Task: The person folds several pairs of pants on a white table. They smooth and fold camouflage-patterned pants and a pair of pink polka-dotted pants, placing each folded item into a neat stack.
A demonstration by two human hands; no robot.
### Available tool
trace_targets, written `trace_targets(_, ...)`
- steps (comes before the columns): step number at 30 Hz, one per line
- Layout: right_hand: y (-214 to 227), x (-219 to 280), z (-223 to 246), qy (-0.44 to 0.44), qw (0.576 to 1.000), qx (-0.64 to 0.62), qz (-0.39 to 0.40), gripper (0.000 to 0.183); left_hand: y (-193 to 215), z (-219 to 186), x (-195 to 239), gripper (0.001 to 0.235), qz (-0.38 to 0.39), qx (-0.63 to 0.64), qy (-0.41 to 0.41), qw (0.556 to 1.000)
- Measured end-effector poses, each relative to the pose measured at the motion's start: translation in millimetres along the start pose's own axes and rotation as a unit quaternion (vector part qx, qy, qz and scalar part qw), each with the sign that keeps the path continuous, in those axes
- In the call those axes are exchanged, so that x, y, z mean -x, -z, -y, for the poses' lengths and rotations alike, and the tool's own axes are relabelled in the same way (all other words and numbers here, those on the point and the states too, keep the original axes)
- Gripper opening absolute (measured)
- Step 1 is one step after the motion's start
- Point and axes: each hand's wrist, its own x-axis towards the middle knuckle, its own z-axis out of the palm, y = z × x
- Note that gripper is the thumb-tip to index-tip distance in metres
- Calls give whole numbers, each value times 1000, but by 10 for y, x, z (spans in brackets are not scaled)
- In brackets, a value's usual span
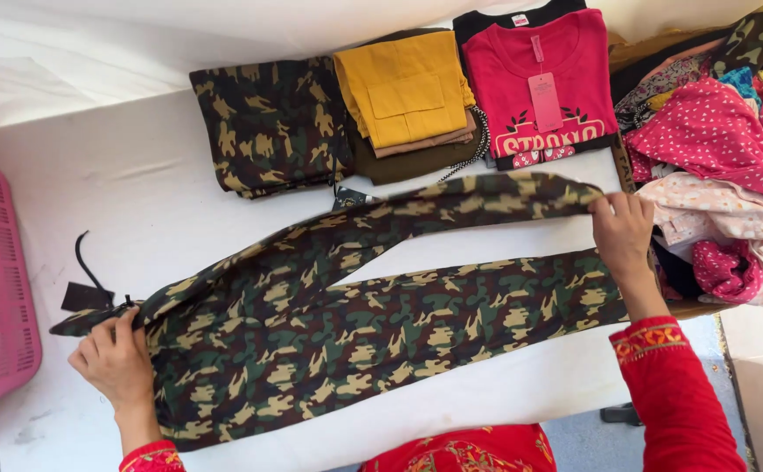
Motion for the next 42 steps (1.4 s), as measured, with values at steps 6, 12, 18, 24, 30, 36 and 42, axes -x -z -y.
trace_targets(6,22,717,53,-56,981,-81,169,22,-249,-142,911,24,109,119,83,983)
trace_targets(12,22,580,163,-171,969,-173,40,10,-877,-123,1216,35,-39,265,379,886)
trace_targets(18,27,20,545,38,977,-165,132,50,-1008,64,860,55,-91,486,633,596)
trace_targets(24,-175,-96,432,96,969,-43,225,40,-1271,310,1039,34,-51,517,642,564)
trace_targets(30,406,32,153,-1,999,-50,12,22,-104,157,701,21,-148,566,594,552)
trace_targets(36,538,1007,-32,10,1000,24,11,19,-96,322,1503,22,-144,603,603,503)
trace_targets(42,426,1767,93,-48,996,28,68,25,-524,255,2325,25,-110,570,656,482)
